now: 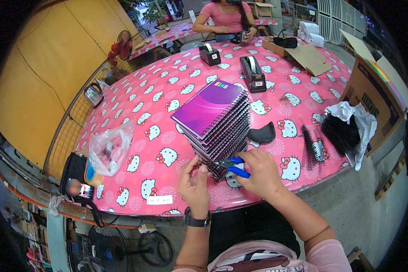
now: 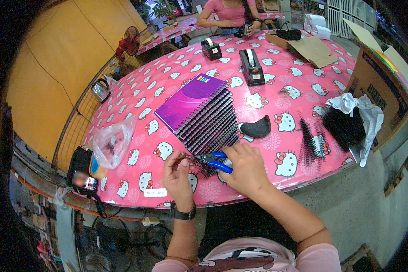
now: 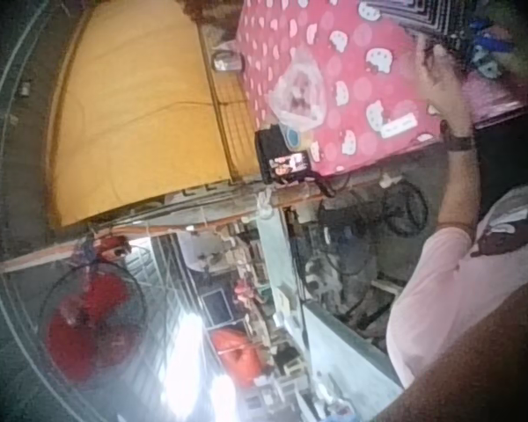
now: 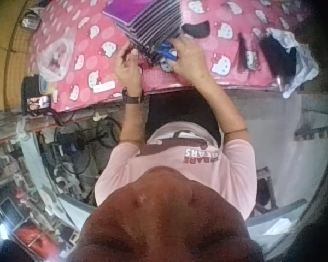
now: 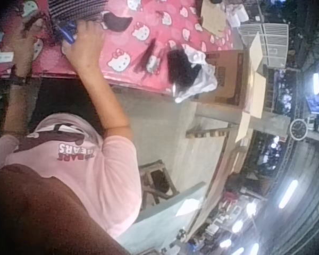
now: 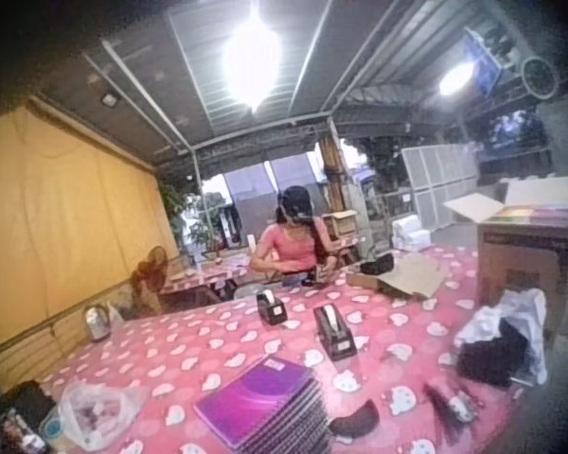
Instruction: The person uses blue pliers to trim the spiral binding of a stack of purple notebooks. They hold the stack with one hand and clip the metal coils with the other, working through the pile on a pink Hello Kitty tablecloth. The person occasionally pauses to adjust the stack or interact with a coworker across the table.
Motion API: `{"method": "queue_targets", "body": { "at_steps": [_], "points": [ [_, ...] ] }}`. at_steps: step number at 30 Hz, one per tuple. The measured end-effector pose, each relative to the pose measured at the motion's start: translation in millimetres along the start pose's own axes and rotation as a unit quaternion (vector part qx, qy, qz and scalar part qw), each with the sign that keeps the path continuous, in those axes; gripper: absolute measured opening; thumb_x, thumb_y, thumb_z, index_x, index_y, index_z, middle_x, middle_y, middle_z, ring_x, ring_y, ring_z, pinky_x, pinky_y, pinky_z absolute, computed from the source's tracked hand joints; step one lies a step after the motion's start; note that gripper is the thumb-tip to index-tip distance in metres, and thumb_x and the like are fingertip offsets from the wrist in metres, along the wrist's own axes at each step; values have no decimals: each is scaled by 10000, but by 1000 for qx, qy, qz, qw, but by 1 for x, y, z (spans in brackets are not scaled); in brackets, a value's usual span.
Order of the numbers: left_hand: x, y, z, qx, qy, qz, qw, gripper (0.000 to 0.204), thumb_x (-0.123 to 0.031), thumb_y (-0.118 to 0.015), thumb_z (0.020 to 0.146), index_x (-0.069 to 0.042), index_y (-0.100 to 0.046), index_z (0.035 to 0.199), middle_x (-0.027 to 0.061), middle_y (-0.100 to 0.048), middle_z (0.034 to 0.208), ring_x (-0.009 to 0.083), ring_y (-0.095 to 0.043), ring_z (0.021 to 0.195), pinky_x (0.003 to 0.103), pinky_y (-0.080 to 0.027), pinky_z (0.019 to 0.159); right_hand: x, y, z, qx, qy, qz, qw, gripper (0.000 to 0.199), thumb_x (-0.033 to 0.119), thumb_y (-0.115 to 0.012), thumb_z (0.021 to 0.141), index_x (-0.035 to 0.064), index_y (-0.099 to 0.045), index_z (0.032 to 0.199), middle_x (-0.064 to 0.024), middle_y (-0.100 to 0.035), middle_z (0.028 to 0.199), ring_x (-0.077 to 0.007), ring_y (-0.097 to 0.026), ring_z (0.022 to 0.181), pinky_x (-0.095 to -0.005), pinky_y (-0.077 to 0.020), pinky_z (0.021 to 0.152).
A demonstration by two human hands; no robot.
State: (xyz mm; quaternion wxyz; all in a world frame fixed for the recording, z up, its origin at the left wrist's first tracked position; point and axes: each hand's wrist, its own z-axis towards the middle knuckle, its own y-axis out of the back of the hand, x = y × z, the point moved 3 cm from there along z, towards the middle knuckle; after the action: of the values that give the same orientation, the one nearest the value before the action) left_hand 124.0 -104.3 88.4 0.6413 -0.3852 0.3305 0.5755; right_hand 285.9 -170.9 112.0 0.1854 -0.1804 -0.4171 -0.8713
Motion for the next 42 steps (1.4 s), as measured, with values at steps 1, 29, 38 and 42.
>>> {"method": "queue_targets", "body": {
  "at_steps": [1,29,38,42],
  "points": [
    [-1,-3,-4,-8,-19,15,1000,231,-101,-595,851,31,-578,1040,119,-557,999,188,-529,931,307,-414,842,1,-2,0,8,-3,1,1000,350,200,-676,611,56,-592,918,-101,-563,811,-277,-544,814,-379,-404,701],
    [33,-39,-1,-100,-191,141,966,406,-373,-376,951,8,-411,814,100,-401,726,214,-400,649,336,-334,607,-5,-14,-6,27,-29,15,999,335,138,-677,573,27,-597,879,-128,-585,779,-313,-573,752,-407,-450,677],
    [34,-38,0,-118,-155,135,972,401,-360,-388,951,10,-429,803,105,-426,710,208,-412,618,328,-342,579,-15,-14,-15,39,-42,15,998,351,189,-699,596,48,-589,898,-96,-571,792,-284,-549,789,-395,-402,706],
    [36,-35,1,-117,-147,145,971,402,-357,-391,950,11,-437,797,103,-437,685,203,-421,603,324,-347,565,-10,-13,-14,47,-33,-9,998,431,215,-701,596,52,-585,978,-96,-555,852,-274,-527,851,-390,-379,760]
  ]
}}
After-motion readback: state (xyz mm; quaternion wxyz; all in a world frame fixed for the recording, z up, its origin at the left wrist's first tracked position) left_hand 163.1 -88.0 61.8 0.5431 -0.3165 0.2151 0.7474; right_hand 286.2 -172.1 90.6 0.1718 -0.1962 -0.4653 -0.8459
